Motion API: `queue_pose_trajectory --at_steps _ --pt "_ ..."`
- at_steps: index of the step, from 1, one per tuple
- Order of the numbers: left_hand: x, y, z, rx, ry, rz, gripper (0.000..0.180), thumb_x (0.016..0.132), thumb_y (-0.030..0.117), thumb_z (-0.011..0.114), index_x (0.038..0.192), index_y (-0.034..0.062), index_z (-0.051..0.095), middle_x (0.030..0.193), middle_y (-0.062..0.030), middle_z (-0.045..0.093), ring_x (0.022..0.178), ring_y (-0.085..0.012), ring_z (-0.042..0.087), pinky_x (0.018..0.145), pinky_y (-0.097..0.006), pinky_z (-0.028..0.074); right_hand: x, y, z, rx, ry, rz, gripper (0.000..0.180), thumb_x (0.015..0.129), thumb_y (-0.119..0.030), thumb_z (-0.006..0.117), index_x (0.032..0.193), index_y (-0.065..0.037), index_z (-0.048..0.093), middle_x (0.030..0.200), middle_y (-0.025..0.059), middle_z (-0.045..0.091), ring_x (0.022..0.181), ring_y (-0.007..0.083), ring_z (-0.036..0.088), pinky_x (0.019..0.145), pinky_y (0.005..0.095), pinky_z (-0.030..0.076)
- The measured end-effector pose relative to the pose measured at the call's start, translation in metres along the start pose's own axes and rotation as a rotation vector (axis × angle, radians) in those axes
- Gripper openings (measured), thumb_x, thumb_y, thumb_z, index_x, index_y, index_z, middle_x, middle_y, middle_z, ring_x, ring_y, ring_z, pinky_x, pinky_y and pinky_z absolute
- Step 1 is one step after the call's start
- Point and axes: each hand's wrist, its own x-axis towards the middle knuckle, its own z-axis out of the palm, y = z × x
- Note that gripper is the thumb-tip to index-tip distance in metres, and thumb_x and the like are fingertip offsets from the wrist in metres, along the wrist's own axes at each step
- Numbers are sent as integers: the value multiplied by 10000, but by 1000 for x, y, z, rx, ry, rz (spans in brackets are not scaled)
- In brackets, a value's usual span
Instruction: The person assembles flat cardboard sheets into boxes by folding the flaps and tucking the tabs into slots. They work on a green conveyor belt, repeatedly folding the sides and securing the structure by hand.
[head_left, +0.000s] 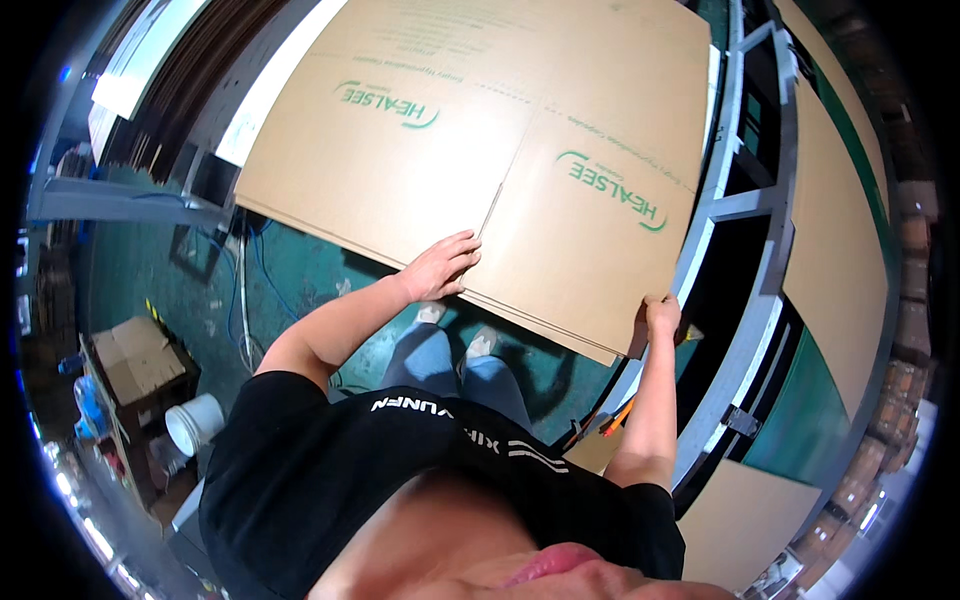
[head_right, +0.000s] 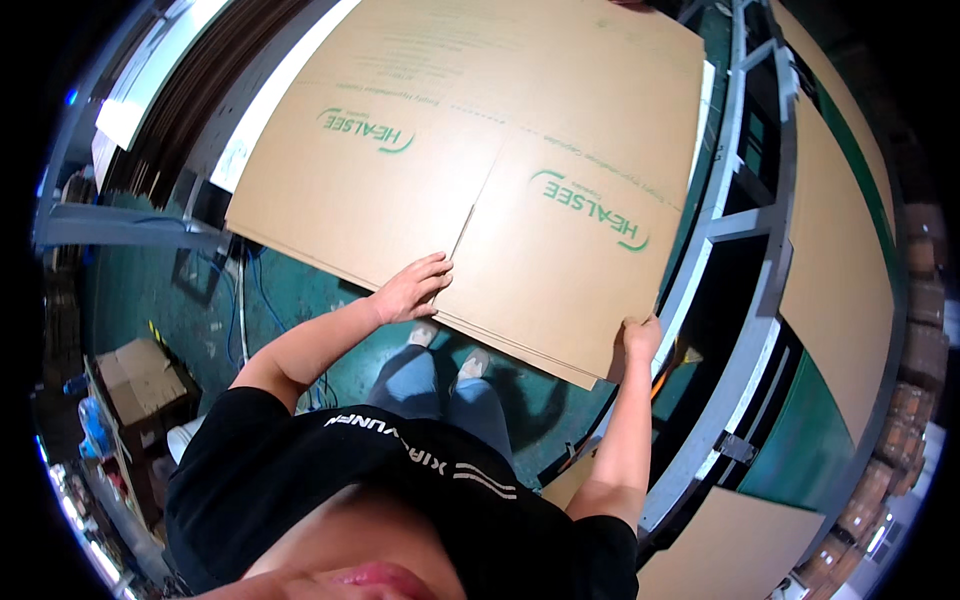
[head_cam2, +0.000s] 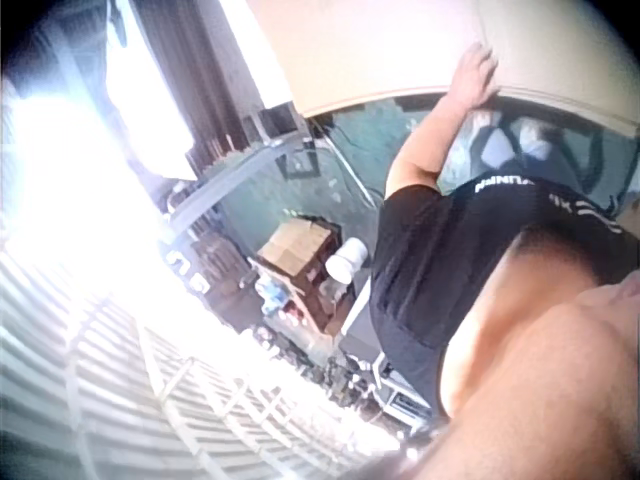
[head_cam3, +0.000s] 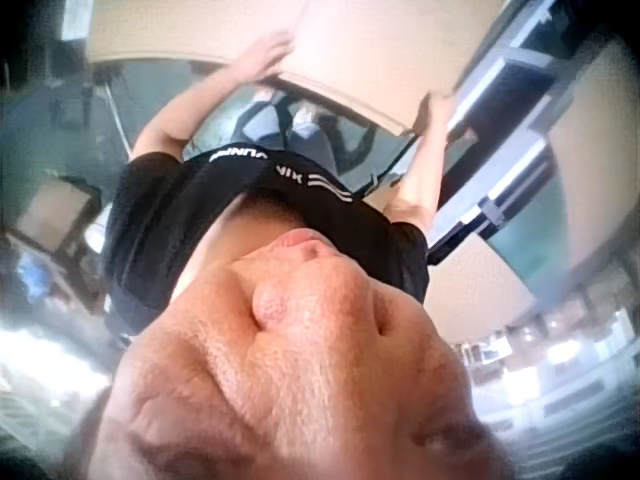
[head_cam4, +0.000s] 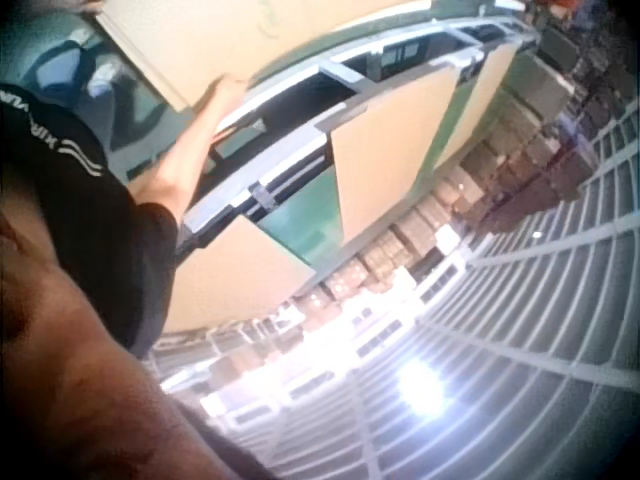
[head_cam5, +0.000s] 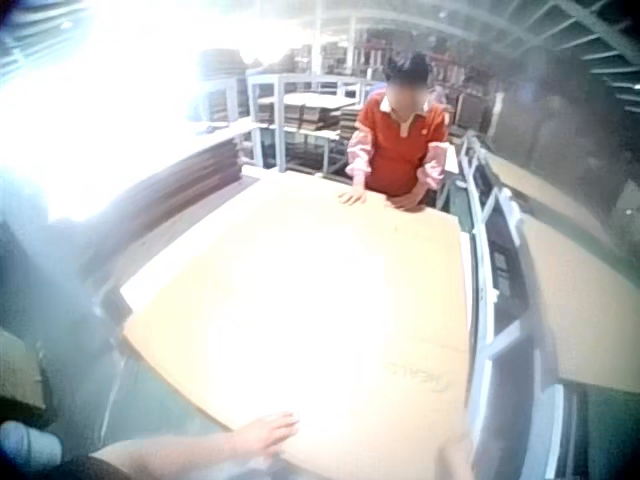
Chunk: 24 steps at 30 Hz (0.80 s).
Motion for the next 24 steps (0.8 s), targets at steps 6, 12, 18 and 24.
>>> queue_pose_trajectory --at_steps 6,12,18,24 --pt "3 0 -8 0 -26 36 678 712 241 742 1305 10 507 1419 -176 433 1375 -370 344 1125 -464 324 13 42 13 58 162 -18 281 759 -69 676 1031 -1 695 976 166 717 914 280 692 831 357 522" --pt "12 -1 8 -34 23 77 683 681 238 776 1291 46 537 1400 -141 476 1356 -345 380 1108 -460 337 39 95 -29 -40 385 -7 447 768 -79 692 1193 43 632 1013 149 710 862 213 679 767 334 523" --pt "5 -6 3 21 49 52 678 680 225 781 1290 49 543 1393 -140 483 1345 -330 390 1084 -450 358 -4 39 9 -54 248 -154 521 842 -447 652 1125 -10 662 1016 222 692 993 352 655 862 429 492" --pt "3 -9 1 21 31 55 673 700 236 761 1298 29 533 1403 -143 474 1353 -333 379 1089 -451 349 -13 42 7 -163 97 219 441 818 -408 648 985 -5 712 1017 240 685 995 391 644 866 446 498"
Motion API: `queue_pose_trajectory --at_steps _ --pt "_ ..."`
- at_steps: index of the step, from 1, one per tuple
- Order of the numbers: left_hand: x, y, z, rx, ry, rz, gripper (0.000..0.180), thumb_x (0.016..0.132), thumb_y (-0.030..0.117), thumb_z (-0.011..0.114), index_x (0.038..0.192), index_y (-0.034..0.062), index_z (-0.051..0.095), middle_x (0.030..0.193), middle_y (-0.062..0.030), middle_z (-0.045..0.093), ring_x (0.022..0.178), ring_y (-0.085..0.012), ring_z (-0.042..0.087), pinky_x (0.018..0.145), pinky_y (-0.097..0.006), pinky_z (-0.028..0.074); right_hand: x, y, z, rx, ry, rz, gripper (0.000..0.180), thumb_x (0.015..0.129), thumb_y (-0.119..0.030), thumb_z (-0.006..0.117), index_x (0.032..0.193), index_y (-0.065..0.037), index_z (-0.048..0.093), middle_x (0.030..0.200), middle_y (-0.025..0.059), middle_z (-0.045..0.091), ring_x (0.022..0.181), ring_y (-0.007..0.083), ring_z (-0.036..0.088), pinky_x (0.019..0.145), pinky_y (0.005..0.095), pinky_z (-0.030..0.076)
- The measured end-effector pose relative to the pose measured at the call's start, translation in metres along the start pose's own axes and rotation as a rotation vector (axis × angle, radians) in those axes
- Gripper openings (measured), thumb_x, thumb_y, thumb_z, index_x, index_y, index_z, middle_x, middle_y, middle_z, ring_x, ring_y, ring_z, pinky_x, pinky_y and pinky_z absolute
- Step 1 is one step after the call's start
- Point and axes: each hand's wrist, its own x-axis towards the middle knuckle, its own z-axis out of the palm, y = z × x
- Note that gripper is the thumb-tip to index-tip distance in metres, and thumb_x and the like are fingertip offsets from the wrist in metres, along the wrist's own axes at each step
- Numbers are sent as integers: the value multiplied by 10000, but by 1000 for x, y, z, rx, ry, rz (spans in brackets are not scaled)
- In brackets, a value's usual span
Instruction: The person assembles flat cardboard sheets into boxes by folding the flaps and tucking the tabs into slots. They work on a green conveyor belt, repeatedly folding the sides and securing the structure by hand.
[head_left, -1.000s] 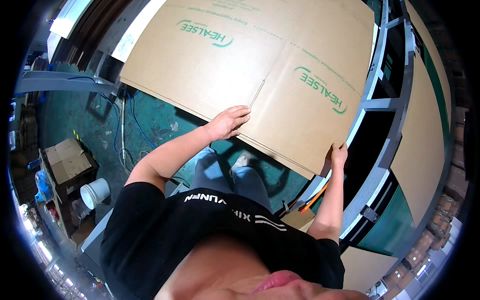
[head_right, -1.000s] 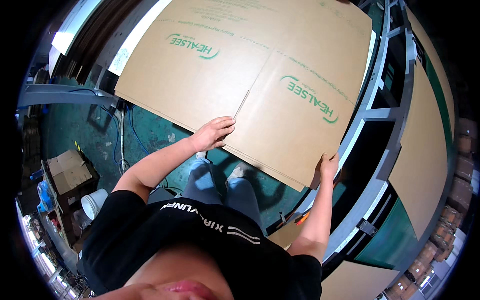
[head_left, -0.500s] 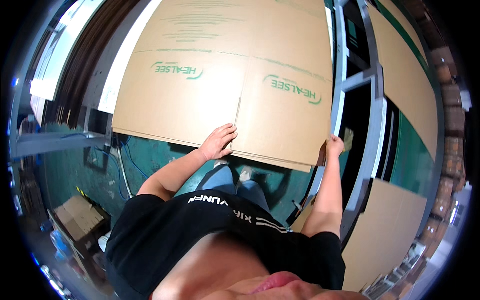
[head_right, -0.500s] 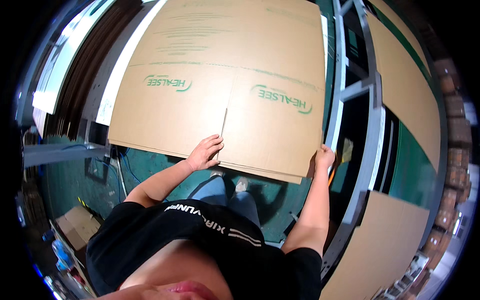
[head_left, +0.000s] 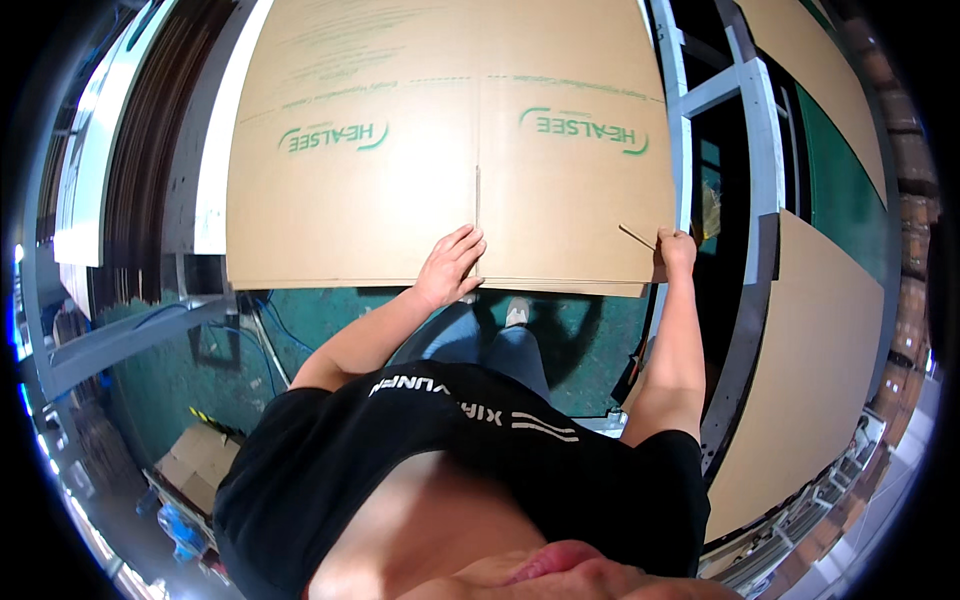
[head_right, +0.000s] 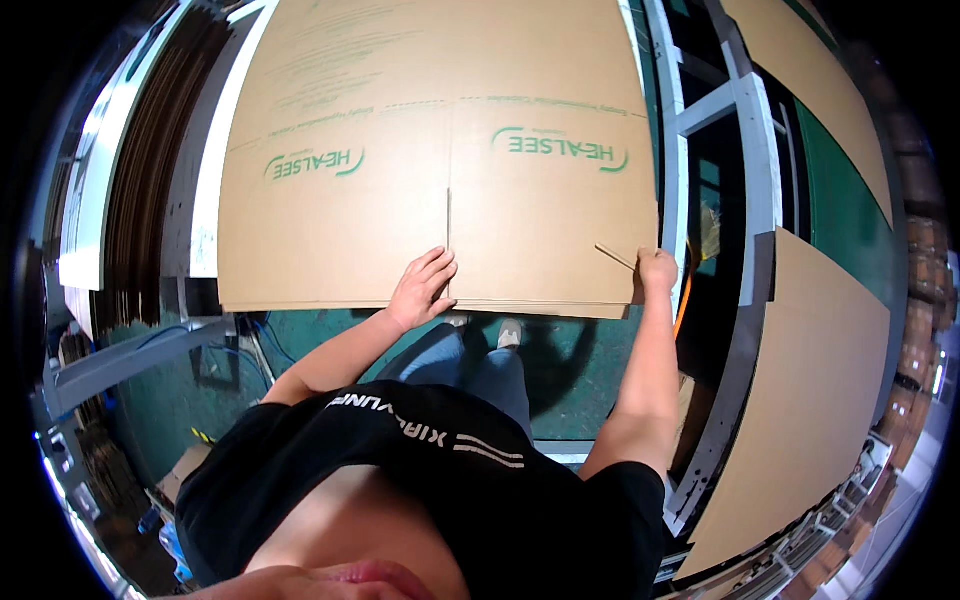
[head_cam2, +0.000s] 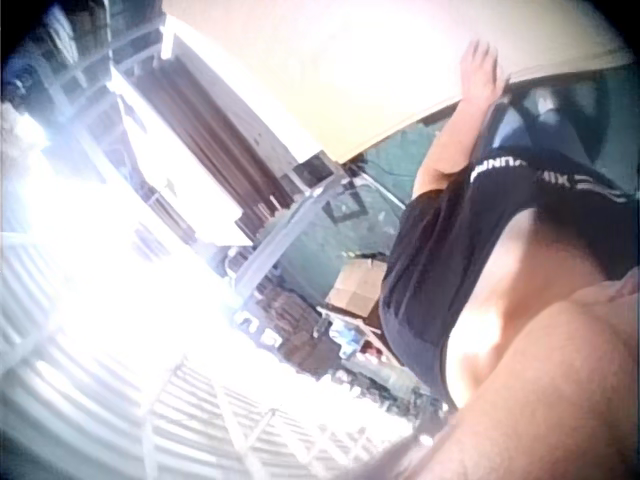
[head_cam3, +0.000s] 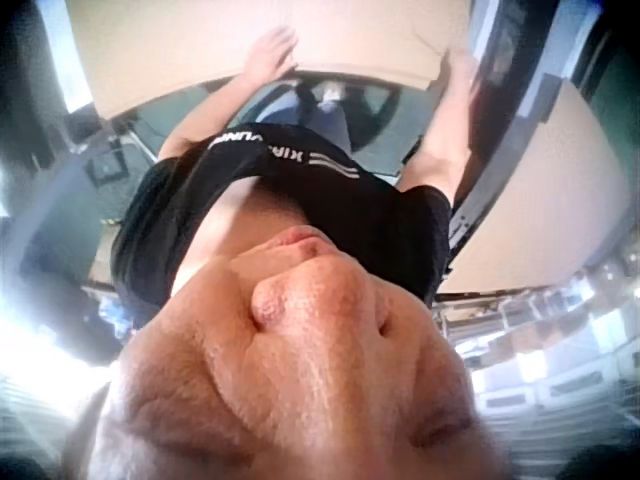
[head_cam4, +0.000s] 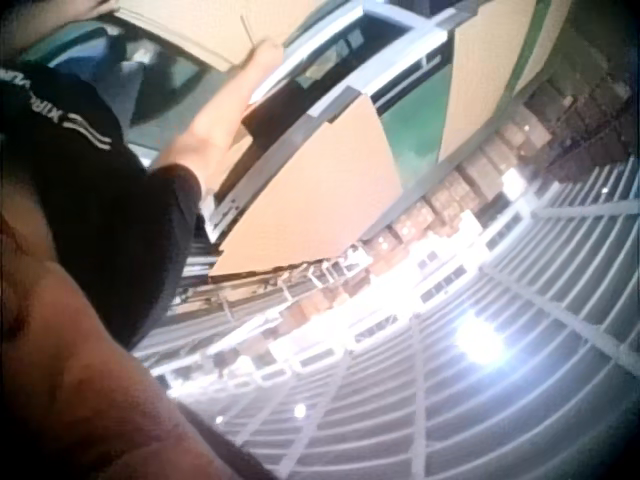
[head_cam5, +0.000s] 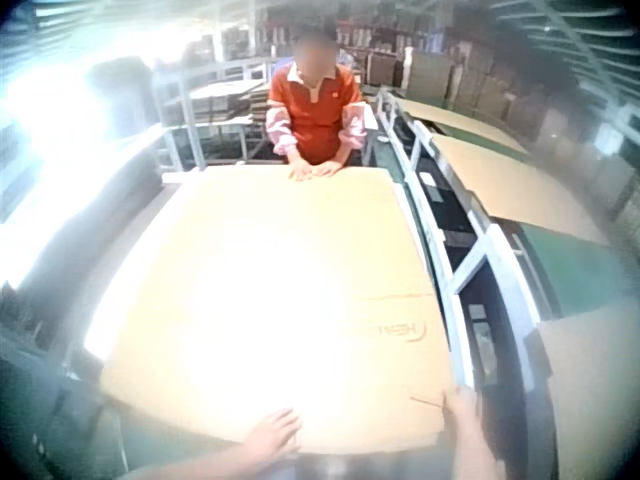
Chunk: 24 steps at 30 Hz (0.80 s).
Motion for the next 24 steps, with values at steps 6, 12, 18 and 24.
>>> queue_pose_trajectory --at_steps 6,12,18,24 --pt "-2 -6 -5 2 -60 30 685 730 279 747 1313 4 515 1415 -163 457 1370 -324 358 1116 -458 311 -33 -32 -55 -93 52 19 456 830 -433 661 963 1 708 960 211 696 938 355 666 815 429 490" --pt "-13 -19 -10 -67 -48 103 698 746 273 744 1332 -6 488 1427 -179 446 1364 -346 370 1096 -472 333 -111 -88 -132 86 88 -167 332 867 -274 675 727 11 577 632 90 583 607 164 556 604 342 449" --pt "-21 -24 -3 -83 -23 82 708 724 252 755 1325 -12 490 1433 -188 438 1365 -348 370 1117 -456 326 -209 -191 -183 503 -146 -383 261 897 -132 637 705 -30 492 602 -33 462 543 40 426 493 243 358" --pt "-14 -5 -8 0 -67 85 710 736 241 733 1346 -6 468 1442 -172 429 1368 -344 358 1113 -450 329 -119 -11 -117 468 -146 -369 254 869 -140 632 1069 16 629 775 47 611 689 148 561 649 298 454"
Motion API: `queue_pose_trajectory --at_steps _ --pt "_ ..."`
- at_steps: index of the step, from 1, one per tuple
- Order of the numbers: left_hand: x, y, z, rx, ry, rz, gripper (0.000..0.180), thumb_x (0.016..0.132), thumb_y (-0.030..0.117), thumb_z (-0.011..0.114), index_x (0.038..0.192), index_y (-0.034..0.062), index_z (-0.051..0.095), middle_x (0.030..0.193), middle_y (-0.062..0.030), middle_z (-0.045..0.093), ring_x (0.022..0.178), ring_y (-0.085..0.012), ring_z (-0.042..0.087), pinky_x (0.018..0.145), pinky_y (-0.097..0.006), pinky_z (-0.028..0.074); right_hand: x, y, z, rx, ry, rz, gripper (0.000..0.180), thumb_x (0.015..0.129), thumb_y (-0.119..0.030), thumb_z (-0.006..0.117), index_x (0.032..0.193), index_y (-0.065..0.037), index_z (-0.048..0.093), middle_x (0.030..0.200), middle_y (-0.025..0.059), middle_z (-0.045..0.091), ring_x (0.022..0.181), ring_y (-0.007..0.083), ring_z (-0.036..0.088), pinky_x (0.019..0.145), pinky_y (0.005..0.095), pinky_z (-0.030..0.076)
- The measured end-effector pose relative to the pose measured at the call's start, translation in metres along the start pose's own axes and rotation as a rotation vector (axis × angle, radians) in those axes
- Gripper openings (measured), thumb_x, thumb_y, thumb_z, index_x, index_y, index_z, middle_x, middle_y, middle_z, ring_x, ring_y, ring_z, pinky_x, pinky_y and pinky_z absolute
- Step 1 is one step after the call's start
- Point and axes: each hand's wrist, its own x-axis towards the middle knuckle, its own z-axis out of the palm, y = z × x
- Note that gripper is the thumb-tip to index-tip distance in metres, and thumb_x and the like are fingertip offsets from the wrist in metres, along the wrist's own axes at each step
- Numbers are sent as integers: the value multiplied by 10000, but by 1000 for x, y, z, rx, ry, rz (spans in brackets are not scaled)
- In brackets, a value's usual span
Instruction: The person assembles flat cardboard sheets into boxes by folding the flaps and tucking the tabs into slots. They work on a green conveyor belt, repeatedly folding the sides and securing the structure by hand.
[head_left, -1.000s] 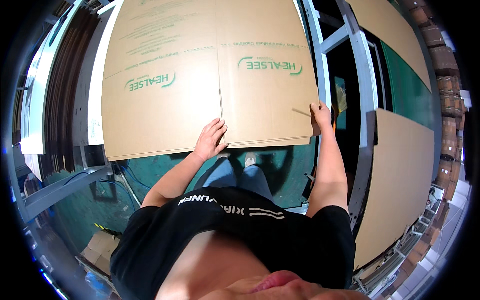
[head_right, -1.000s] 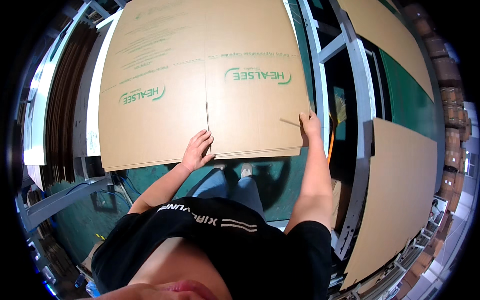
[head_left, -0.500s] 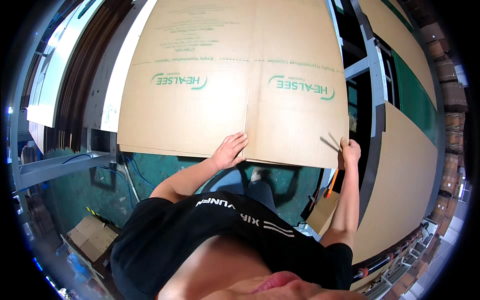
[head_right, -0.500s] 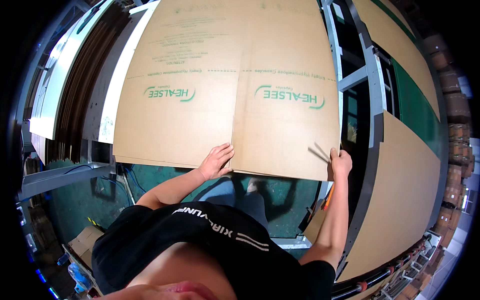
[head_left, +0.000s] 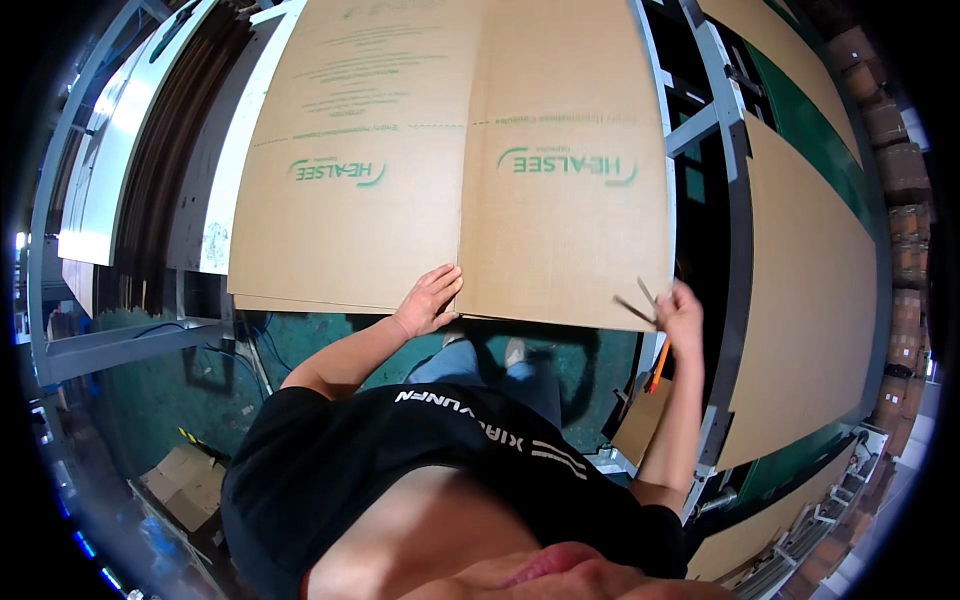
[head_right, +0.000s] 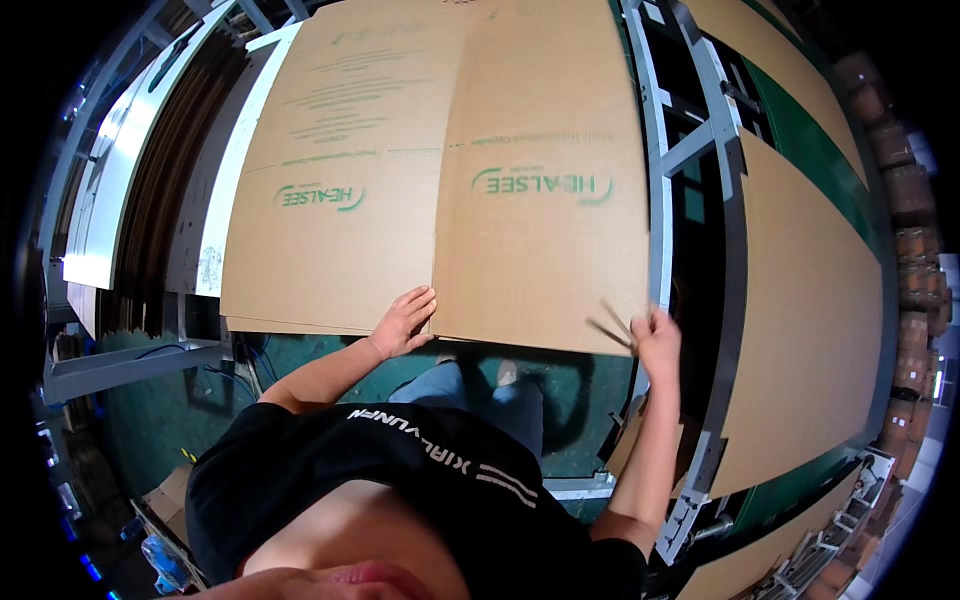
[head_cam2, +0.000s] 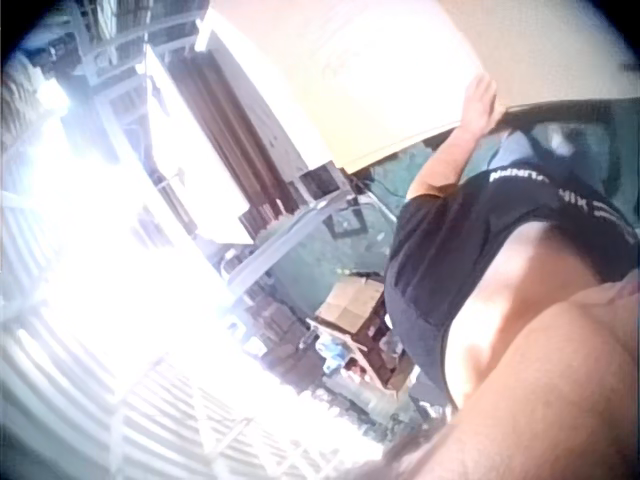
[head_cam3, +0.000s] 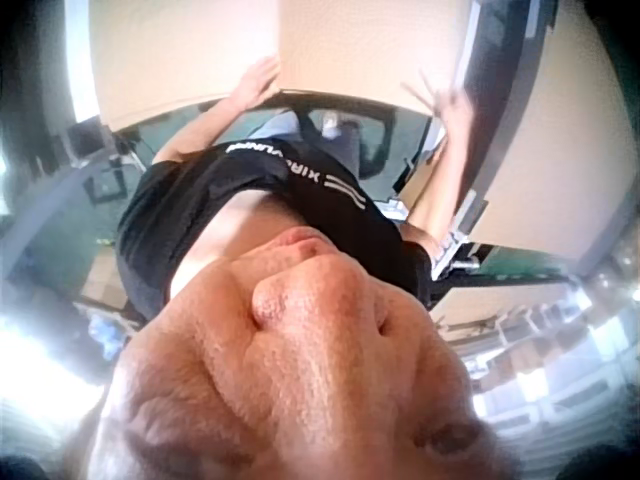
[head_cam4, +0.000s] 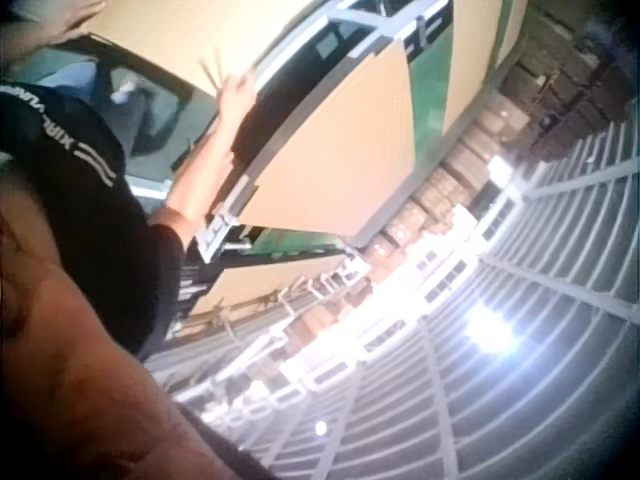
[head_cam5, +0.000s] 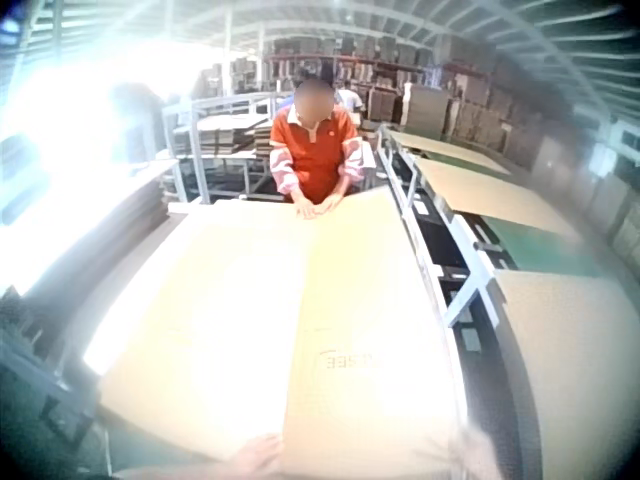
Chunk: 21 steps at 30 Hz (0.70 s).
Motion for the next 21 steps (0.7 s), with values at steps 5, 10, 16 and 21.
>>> queue_pose_trajectory --at_steps 5,10,16,21 --pt "16 29 -9 144 -113 -111 703 706 158 725 1339 -4 465 1441 -182 420 1349 -375 366 1108 -470 332 -77 229 7 -338 42 383 420 762 -90 717 1155 13 611 915 172 665 890 355 656 835 408 517" --pt "24 40 8 254 -117 -207 657 714 71 697 1327 -8 477 1417 -194 446 1316 -398 400 1097 -456 353 -90 197 -80 -519 677 66 591 741 48 662 1311 -9 514 1255 226 541 1188 385 492 1029 450 378" --pt "24 52 32 372 -144 -455 604 747 13 571 1339 -57 467 1416 -227 440 1328 -398 383 1129 -436 324 -67 235 -273 -1055 524 441 796 640 -52 748 1364 -34 417 1472 211 352 1390 421 279 1142 513 225" --pt "50 57 44 390 -201 -774 683 720 8 554 1389 -38 425 1442 -230 416 1334 -396 375 1136 -410 315 30 307 -320 -1164 337 -4 721 743 -23 583 1434 -68 383 1523 180 301 1429 398 223 1174 527 151"
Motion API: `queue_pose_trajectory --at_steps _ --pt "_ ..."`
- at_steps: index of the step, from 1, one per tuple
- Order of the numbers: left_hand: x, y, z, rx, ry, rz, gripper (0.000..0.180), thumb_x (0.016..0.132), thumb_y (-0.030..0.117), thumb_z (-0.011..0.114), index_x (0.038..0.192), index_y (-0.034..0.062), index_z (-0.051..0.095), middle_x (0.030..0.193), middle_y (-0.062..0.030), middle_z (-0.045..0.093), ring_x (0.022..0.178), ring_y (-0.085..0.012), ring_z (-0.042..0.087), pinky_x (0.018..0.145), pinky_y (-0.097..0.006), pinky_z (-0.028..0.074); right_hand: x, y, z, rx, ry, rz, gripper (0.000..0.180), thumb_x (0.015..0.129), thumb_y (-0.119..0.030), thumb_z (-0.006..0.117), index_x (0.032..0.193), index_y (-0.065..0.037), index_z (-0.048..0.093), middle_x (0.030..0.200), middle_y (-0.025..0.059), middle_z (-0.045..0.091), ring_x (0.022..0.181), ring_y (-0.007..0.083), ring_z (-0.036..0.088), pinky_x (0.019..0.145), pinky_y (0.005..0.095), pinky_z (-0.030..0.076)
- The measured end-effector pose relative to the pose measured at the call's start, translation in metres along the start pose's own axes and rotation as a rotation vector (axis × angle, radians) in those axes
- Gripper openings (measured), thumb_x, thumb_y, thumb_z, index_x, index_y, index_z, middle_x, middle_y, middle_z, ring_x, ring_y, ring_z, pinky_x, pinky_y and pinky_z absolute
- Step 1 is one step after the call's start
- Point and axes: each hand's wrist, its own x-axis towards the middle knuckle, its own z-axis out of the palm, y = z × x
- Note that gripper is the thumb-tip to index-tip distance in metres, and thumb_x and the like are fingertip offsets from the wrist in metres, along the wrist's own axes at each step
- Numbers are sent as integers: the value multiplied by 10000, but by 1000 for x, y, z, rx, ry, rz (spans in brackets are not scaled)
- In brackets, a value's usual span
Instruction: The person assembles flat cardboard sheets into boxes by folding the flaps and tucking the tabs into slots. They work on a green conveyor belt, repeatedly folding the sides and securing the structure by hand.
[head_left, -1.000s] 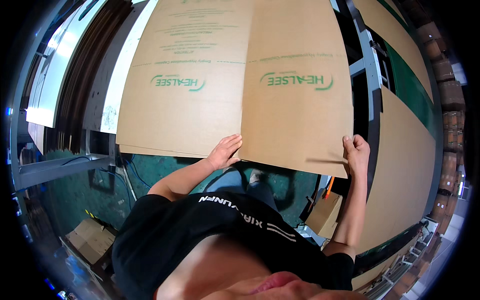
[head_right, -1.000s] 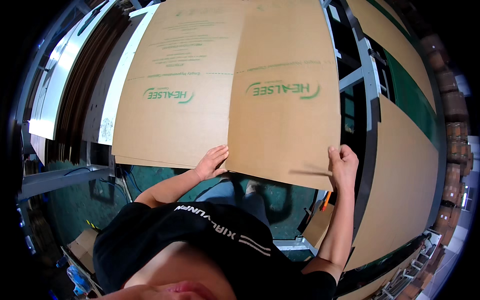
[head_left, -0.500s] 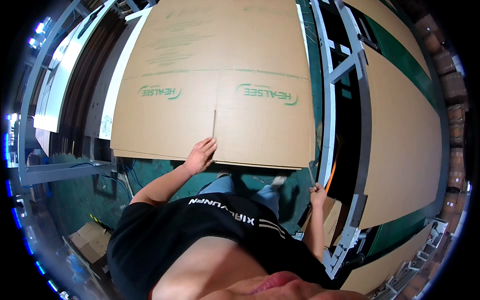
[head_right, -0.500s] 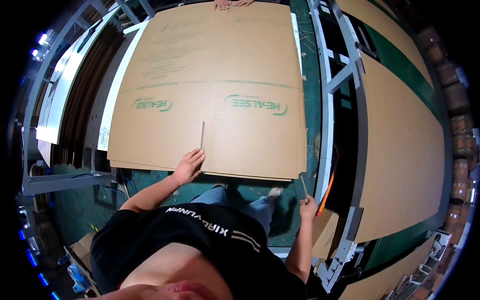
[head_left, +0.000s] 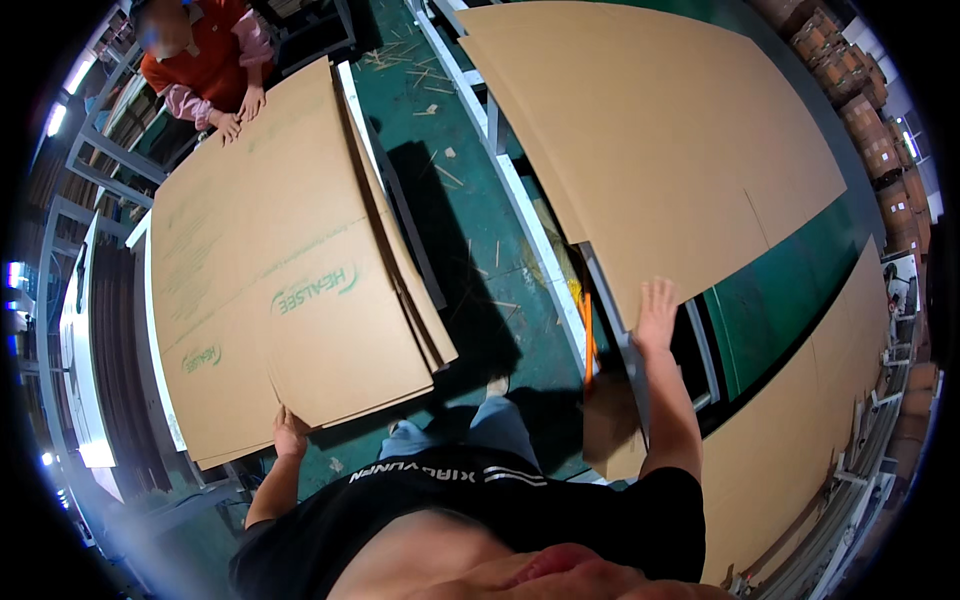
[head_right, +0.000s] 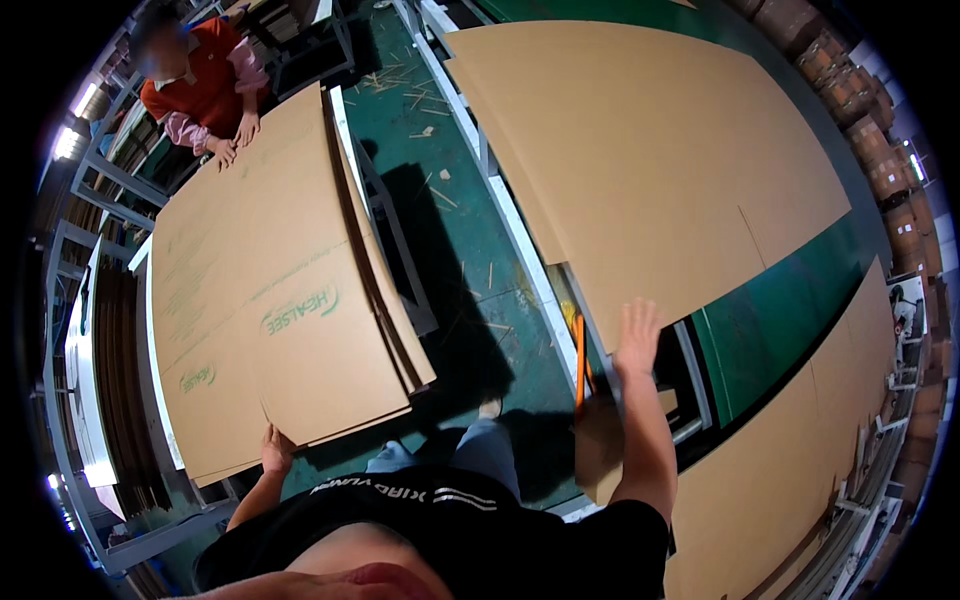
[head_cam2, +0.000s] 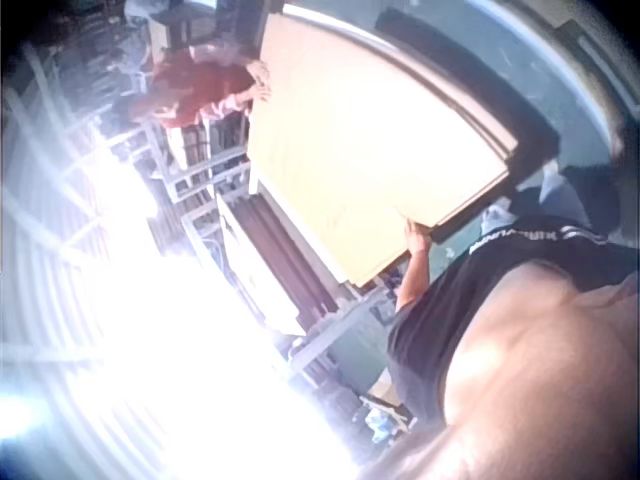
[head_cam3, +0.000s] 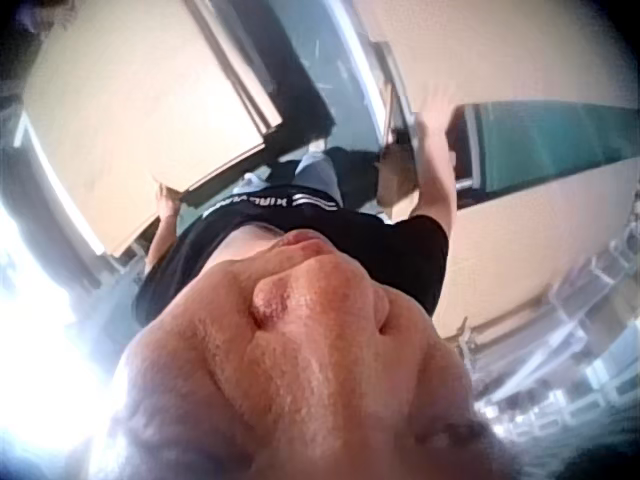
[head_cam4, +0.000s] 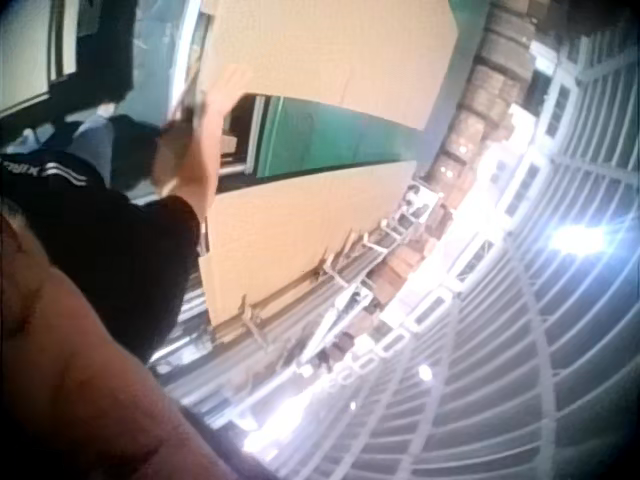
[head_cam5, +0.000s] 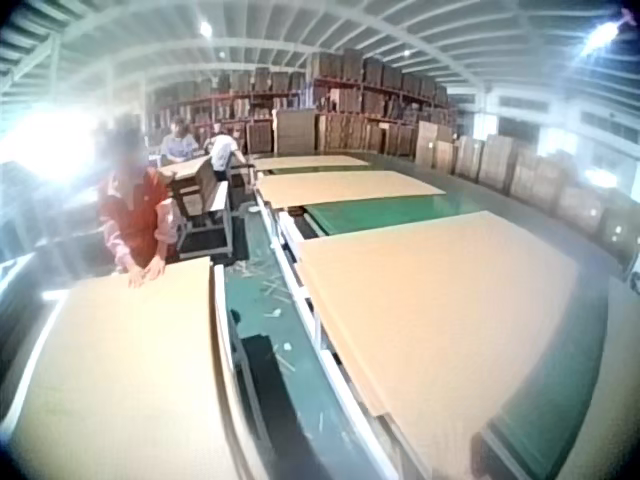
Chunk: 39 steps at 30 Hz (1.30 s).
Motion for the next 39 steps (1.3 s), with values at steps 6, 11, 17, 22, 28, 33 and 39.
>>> queue_pose_trajectory --at_steps 6,11,17,22,28,33,39 --pt "6 -76 68 218 68 -94 842 714 46 682 1458 -12 293 1475 -233 362 1306 -400 423 1097 -382 377 66 14 -8 240 -235 -280 777 774 -297 737 1420 -49 382 1492 195 338 1396 369 295 1116 528 269" --pt "13 -4 33 98 -4 -315 685 719 58 652 1359 -34 425 1455 -269 374 1295 -407 432 1084 -390 392 159 -40 -12 -128 101 -334 556 865 -208 592 1376 -60 432 1449 187 389 1337 369 367 1092 527 305" --pt "-35 19 1 129 281 -289 542 717 21 609 1254 11 532 1398 -286 442 1241 -446 467 1033 -461 415 303 -78 68 -113 434 -151 153 832 -155 565 965 -102 618 958 85 576 949 273 582 809 437 473" --pt "-74 55 -35 39 320 -427 588 735 61 626 1298 -40 489 1395 -288 441 1258 -443 456 1068 -455 383 355 -51 -36 55 208 -287 84 787 -55 578 836 -74 643 853 129 676 811 305 688 685 428 542" --pt "22 86 -39 -215 460 -106 566 802 113 653 1328 -17 490 1400 -251 454 1294 -405 441 1087 -424 373 236 45 -184 281 455 -279 319 662 77 575 934 -75 643 899 140 669 840 358 645 711 453 520" --pt "104 226 -78 -437 356 397 539 732 62 724 1250 49 575 1319 -197 549 1245 -364 510 1057 -423 414 81 4 -325 299 515 -344 394 666 100 580 1015 -65 661 908 130 686 805 320 663 690 380 538" --pt "90 393 -107 -650 88 1096 557 738 80 704 1276 36 568 1320 -162 568 1218 -333 541 1046 -388 422 -38 -147 -518 436 843 -518 425 730 -39 809 1131 -53 670 923 59 717 823 150 688 762 275 547"
